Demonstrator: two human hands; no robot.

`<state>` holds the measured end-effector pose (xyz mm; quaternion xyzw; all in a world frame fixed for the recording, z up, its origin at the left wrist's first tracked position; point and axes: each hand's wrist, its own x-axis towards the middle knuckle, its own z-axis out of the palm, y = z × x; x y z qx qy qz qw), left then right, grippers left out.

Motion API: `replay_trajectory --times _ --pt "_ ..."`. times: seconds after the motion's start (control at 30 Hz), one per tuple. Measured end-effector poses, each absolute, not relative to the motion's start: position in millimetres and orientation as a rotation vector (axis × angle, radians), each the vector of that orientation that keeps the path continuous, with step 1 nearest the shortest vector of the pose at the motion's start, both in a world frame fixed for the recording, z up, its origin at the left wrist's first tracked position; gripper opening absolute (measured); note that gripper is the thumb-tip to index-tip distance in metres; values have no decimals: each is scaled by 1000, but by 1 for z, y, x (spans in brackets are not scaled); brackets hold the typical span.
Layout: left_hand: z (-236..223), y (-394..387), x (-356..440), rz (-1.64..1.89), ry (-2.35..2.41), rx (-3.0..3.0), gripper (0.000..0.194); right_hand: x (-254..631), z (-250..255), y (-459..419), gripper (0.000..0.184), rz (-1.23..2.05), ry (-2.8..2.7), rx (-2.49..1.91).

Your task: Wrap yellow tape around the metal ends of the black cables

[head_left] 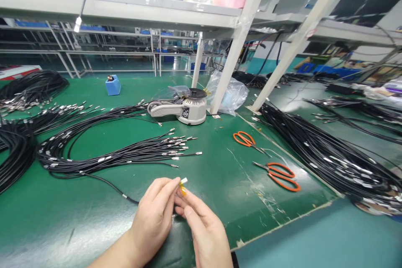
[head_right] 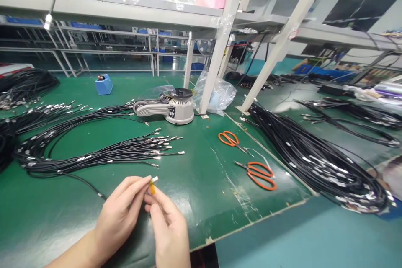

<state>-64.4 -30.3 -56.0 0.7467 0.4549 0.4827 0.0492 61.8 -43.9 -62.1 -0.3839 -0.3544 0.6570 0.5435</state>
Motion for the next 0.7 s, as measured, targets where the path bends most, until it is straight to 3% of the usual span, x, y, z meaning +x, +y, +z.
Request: replay_trajectory --times 0.23,0.4,0.7 --pt "-50 -33 -61 1413 1463 2206 22 71 -58 -50 48 1756 -648 -789" --pt "-49 -34 -59 1408 1497 2244 19 73 -46 -41 35 1464 -859 -1080" --pt "-48 -35 -61 1353 1478 2185 16 58 -45 -38 23 1359 -973 -1120"
